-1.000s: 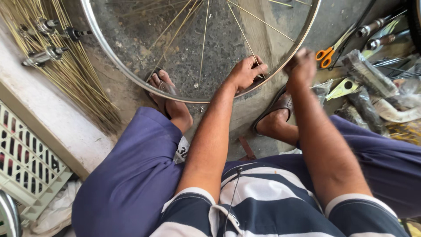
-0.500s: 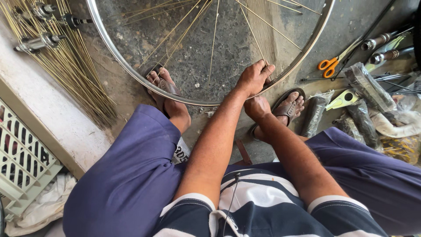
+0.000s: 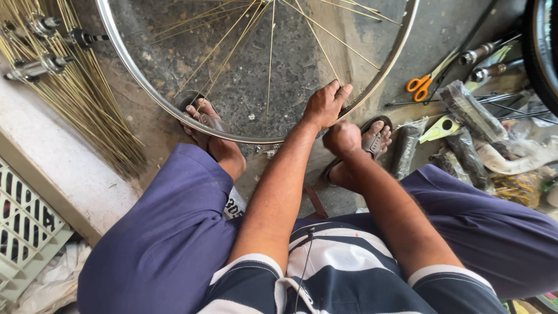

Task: The person is assembling a bicycle wheel by hand, inserting spokes into the hub and rim. They are sitting on the floor in a workshop environment, manipulating the metal spokes to connect the wheel components.

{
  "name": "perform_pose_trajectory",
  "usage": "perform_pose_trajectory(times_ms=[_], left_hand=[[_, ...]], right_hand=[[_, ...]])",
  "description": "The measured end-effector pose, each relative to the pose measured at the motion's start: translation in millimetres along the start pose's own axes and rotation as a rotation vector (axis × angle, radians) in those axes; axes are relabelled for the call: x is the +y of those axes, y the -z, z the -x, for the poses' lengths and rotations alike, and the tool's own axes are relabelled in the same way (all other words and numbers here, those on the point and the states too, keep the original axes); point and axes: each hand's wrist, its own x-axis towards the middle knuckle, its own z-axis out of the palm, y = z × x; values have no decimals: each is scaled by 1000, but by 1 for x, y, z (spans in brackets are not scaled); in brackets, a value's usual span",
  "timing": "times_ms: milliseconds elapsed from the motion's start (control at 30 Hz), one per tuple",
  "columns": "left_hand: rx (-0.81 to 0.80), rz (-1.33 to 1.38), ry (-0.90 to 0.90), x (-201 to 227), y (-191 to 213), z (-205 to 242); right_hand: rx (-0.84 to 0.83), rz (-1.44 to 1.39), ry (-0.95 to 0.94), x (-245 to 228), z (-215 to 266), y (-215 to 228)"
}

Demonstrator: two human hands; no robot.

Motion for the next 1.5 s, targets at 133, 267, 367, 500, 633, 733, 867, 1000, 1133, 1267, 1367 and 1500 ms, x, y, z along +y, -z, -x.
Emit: perform_pose_trajectory(times_ms=[133,267,367,500,633,733,867,1000,1133,1267,1367,1500], left_hand=[[-62,13,64,1,2,-1],[-111,104,97,1,3,-7],[-96,110,112,7,-2,-9],[-53,93,109,9,-4,-8],[-28,57,98,10,-2,-5],[-66,88,149,14,1,-5],[-135,106,251,17,5,-5],[-100,3,220,21,4,-7],[-145,194,207,24,11,-10],[-154,472,272,26,14,-13],[-133,524,226,25,12,-19],[-94,405,117,20,17,-21]], right_hand=[[508,19,105,25,-1,20],[333,-909,-219,30,30,78],[336,-1215,-258,30,43,105],[370,-1396,-287,29,51,103],[371,-1432,-325,31,53,91],[349,-1451,-320,30,51,89],[368,-1414,-355,27,52,96],[372,-1449,-320,23,51,98],[362,-1447,-310,20,53,99],[358,-1636,-291,22,49,98],[367,-1847,-216,23,42,93],[362,-2017,-189,20,35,90]])
